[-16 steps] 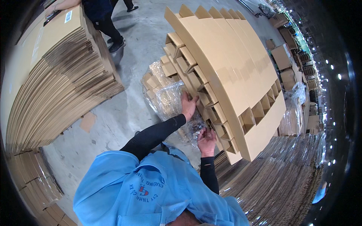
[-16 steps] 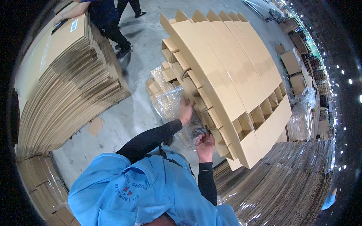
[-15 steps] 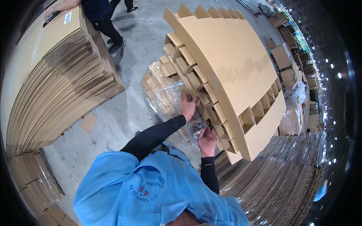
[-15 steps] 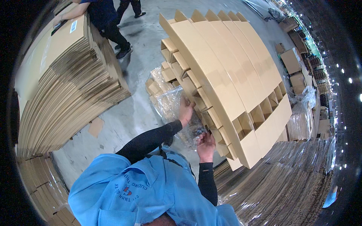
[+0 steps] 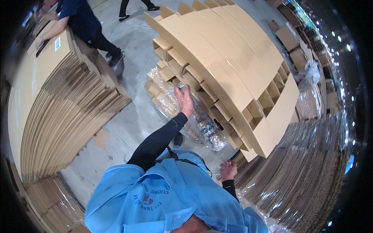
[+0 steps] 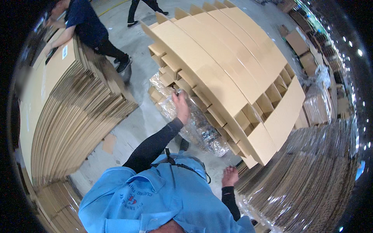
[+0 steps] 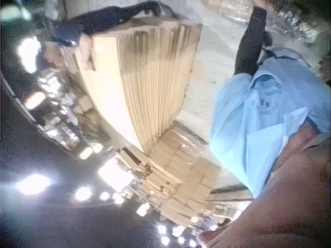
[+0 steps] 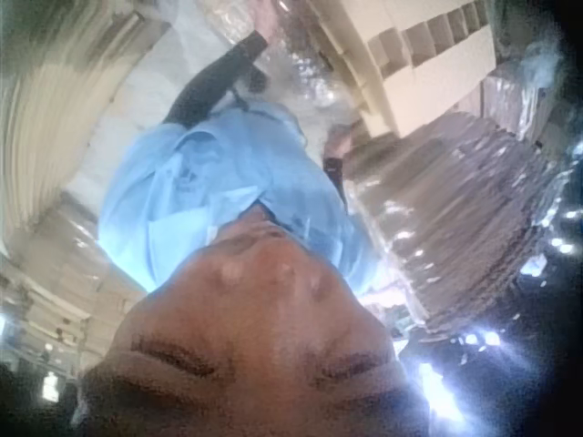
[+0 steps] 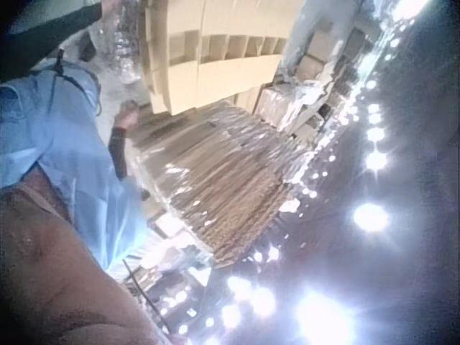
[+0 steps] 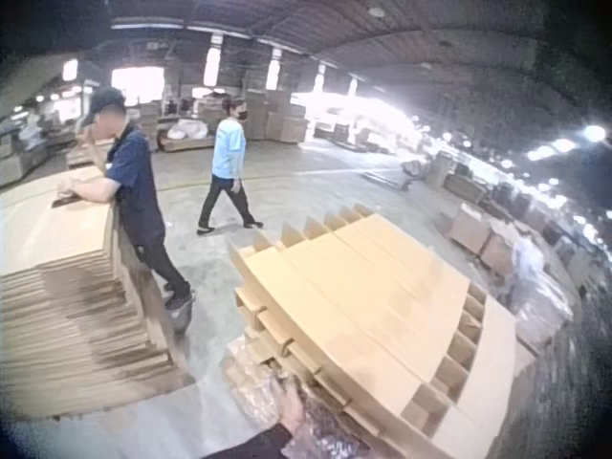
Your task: The person picks up flat-packed cardboard boxes from a wooden pallet and stacks them onto a growing pile on the floor. The person repeatedly lifts, carries, and places boxes, occasionally adjusting the stack to keep it aligned.
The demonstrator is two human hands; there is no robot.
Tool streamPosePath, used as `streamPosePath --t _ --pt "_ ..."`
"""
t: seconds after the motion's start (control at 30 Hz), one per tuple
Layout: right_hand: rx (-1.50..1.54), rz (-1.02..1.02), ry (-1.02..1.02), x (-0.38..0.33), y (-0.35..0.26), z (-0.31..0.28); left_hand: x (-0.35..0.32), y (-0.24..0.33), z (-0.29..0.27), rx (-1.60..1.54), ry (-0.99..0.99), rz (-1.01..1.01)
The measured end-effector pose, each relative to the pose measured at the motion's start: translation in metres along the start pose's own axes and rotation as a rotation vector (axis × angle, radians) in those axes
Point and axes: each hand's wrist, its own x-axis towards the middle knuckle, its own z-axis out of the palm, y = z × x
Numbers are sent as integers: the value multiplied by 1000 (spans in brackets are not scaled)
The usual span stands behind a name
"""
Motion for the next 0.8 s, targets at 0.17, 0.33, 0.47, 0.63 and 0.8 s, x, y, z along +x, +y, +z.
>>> streamPosePath --t 0.17,0.33,0.47,0.63,0.8 --pt "228 -311 120 4 -66 5 31 -7 8 108 19 186" --pt "175 -426 -131 18 -99 66 28 -23 24 -62 -64 267" --pt "168 -446 -253 47 -75 66 33 -52 22 -115 -121 249" --pt "-455 -766 -296 98 -50 26 29 -43 20 36 -189 342" --pt "-1303 -1162 -45 102 -50 13 22 -29 19 150 -138 362"
